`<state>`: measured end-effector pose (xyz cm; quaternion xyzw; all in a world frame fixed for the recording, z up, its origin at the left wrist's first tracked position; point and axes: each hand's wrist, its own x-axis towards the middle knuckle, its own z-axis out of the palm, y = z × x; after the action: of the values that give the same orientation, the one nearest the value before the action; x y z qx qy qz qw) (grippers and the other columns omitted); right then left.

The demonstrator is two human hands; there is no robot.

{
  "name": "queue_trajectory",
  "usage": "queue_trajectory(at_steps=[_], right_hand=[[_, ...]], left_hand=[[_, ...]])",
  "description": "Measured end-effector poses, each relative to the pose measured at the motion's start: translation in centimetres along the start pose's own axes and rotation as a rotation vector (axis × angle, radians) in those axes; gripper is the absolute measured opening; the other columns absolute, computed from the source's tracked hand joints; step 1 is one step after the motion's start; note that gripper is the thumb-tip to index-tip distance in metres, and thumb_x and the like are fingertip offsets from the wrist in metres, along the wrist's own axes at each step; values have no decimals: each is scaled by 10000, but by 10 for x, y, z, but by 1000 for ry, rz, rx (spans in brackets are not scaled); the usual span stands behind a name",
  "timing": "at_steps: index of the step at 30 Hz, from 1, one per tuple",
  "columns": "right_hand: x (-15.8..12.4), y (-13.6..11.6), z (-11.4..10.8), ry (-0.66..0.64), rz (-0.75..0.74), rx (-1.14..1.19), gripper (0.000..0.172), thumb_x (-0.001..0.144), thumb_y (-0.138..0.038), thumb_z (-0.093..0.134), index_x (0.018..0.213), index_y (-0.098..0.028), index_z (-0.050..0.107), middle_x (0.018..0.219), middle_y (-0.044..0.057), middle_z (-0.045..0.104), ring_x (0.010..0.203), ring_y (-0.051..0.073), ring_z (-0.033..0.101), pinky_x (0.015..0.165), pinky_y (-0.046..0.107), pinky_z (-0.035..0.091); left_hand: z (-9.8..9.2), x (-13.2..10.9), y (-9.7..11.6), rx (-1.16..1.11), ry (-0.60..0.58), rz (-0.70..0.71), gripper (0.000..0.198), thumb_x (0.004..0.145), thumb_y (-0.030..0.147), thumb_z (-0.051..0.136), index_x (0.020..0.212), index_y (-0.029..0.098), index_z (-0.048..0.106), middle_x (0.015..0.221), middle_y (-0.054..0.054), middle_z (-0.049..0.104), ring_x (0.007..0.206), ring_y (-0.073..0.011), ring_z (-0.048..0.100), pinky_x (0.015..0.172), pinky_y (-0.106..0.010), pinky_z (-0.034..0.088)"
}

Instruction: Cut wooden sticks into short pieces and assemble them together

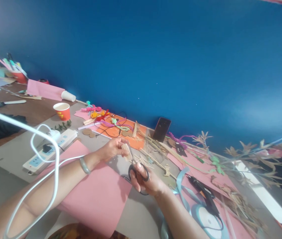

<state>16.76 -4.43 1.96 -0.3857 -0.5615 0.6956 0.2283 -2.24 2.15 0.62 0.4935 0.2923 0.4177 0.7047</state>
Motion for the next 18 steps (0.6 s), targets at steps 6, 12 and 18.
queue_trajectory(at_steps=[6,12,18], right_hand=[[-1,2,-1,0,-85,-88,664,883,-618,304,384,-197,432,326,-33,291,369,89,306,441,252,242],[0,-7,-6,271,-182,-214,582,843,-597,431,431,-187,461,387,-18,389,420,94,344,461,254,269],[11,-4,-6,668,-201,-122,399,607,-471,750,702,-191,481,627,3,604,514,109,448,493,235,335]], left_hand=[[-4,1,-3,8,-4,3,481,599,261,798,954,139,496,593,7,624,541,-143,608,566,-244,440],[-6,2,-8,27,-28,-24,454,574,255,811,915,130,538,655,-7,644,568,-123,596,578,-235,442],[-7,2,-15,155,-83,9,354,630,259,771,891,133,568,738,-25,653,638,-121,603,621,-227,449]])
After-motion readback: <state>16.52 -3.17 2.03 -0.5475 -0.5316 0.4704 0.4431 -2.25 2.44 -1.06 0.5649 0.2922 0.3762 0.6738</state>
